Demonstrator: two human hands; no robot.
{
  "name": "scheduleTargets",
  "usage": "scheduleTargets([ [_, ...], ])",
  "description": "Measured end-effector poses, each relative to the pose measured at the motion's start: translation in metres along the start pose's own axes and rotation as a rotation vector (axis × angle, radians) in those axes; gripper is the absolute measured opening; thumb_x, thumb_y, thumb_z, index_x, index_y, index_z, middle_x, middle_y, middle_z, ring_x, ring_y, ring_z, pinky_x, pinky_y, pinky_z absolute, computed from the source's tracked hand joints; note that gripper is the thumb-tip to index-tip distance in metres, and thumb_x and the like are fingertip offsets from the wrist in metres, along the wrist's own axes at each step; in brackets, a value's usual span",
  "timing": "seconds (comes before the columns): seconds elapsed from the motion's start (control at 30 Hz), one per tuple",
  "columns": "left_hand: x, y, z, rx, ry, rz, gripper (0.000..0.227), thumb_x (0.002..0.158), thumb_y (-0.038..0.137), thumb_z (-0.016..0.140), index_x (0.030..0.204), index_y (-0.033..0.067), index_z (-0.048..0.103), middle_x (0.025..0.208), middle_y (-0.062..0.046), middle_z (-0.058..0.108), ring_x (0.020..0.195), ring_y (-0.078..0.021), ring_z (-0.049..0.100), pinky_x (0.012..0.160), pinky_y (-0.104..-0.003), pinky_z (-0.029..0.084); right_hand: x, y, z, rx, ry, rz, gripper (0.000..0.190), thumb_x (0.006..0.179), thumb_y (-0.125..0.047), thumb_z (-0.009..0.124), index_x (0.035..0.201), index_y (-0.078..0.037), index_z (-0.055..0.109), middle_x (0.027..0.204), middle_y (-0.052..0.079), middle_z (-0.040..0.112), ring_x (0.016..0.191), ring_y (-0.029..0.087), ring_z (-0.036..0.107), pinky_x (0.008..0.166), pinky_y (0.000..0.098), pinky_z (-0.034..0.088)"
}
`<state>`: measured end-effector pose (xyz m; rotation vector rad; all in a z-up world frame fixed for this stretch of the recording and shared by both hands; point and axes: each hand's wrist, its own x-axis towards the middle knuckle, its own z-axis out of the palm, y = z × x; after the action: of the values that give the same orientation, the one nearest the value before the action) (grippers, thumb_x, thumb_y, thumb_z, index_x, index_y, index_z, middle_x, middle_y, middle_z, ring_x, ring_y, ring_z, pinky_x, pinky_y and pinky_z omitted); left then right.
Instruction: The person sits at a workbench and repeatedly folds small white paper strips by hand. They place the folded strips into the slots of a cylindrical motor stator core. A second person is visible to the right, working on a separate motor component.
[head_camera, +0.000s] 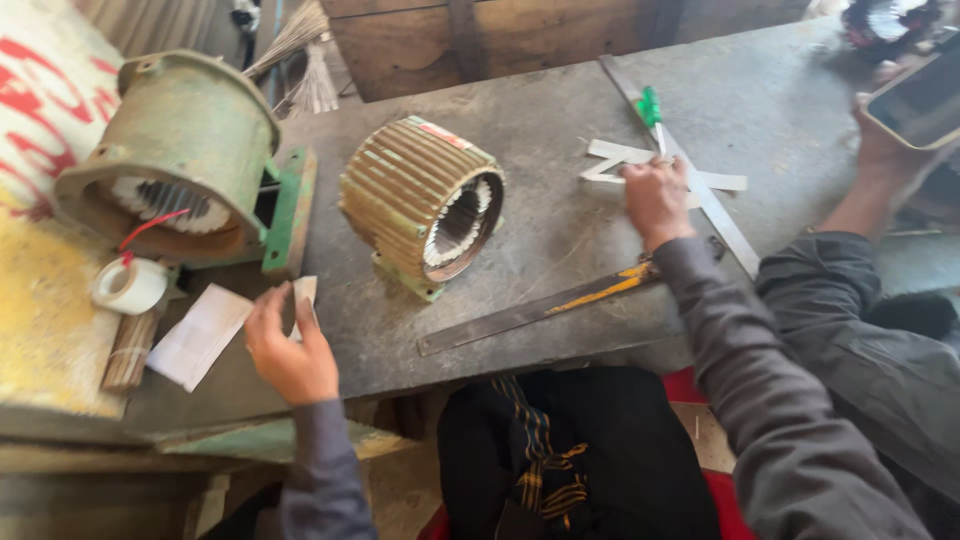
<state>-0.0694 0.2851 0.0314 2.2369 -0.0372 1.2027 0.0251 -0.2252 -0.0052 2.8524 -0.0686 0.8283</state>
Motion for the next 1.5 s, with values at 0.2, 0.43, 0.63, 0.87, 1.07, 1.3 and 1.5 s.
scheduleTargets([
  [0.2, -0.050, 0.124, 0.002, -0.451, -0.332, -0.259, 0.022, 0.098, 0.016, 0.067, 0.117, 0.0064, 0.074, 0.109, -0.008, 0.072, 0.092, -0.0198, 0.067, 0.079, -0.034, 0.054, -0.061, -0.104, -0.082, 0.907, 0.260, 0.175, 0.019, 0.087, -0.003, 0.074, 0.105, -0.006, 0.077, 0.088, 0.010, 0.077, 0.081, 0.022, 0.072, 0.071, 0.0359, 0.054],
  [0.43, -0.040, 0.187, 0.091, -0.678, -0.526, -0.130, 0.028, 0.096, 0.017, 0.072, 0.123, 0.0070, 0.072, 0.104, -0.006, 0.071, 0.082, -0.0135, 0.069, 0.065, -0.027, 0.056, -0.082, -0.128, -0.074, 1.574, -0.170, 0.441, 0.020, 0.093, -0.013, 0.077, 0.106, 0.002, 0.076, 0.085, 0.003, 0.073, 0.075, 0.005, 0.061, 0.066, 0.0234, 0.051],
  [0.63, -0.032, 0.190, 0.168, -0.754, -0.570, -0.115, 0.020, 0.092, 0.018, 0.076, 0.108, 0.0059, 0.076, 0.094, -0.006, 0.075, 0.072, -0.0143, 0.070, 0.063, -0.029, 0.054, -0.065, -0.102, -0.061, 1.486, -0.196, 0.446, 0.023, 0.088, -0.012, 0.075, 0.106, 0.003, 0.074, 0.085, 0.002, 0.077, 0.073, 0.007, 0.068, 0.066, 0.0234, 0.055],
  [0.87, -0.046, 0.176, 0.206, -0.743, -0.621, -0.134, 0.016, 0.093, 0.019, 0.075, 0.103, 0.0064, 0.076, 0.094, -0.006, 0.075, 0.070, -0.0147, 0.070, 0.062, -0.030, 0.054, -0.041, -0.081, -0.059, 1.431, -0.096, 0.351, 0.031, 0.091, -0.015, 0.076, 0.119, -0.003, 0.072, 0.096, 0.007, 0.074, 0.081, 0.010, 0.065, 0.069, 0.0258, 0.054],
  [1.07, -0.041, 0.173, 0.202, -0.685, -0.584, -0.099, 0.017, 0.093, 0.020, 0.073, 0.102, 0.0057, 0.076, 0.093, -0.005, 0.074, 0.071, -0.0143, 0.069, 0.060, -0.030, 0.053, -0.062, -0.069, -0.065, 0.581, 0.123, 0.327, 0.040, 0.097, -0.035, 0.072, 0.125, -0.007, 0.070, 0.119, 0.012, 0.074, 0.114, 0.031, 0.064, 0.095, 0.0445, 0.047],
  [1.3, -0.035, 0.176, 0.204, -0.695, -0.581, -0.157, 0.019, 0.095, 0.022, 0.074, 0.102, 0.0048, 0.076, 0.087, -0.004, 0.071, 0.068, -0.0129, 0.067, 0.059, -0.028, 0.052, -0.080, -0.060, -0.082, 0.069, -0.039, 0.303, 0.074, 0.096, -0.065, 0.057, 0.137, -0.004, 0.060, 0.126, 0.016, 0.068, 0.132, 0.036, 0.050, 0.100, 0.0614, 0.025],
  [1.5, -0.038, 0.170, 0.199, -0.694, -0.574, -0.198, 0.019, 0.095, 0.023, 0.074, 0.102, 0.0047, 0.075, 0.088, -0.004, 0.071, 0.068, -0.0120, 0.066, 0.059, -0.028, 0.052, -0.081, -0.106, -0.115, 0.447, 0.034, 0.149, 0.052, 0.091, -0.046, 0.069, 0.126, -0.007, 0.066, 0.117, 0.010, 0.074, 0.121, 0.028, 0.058, 0.099, 0.0537, 0.030],
])
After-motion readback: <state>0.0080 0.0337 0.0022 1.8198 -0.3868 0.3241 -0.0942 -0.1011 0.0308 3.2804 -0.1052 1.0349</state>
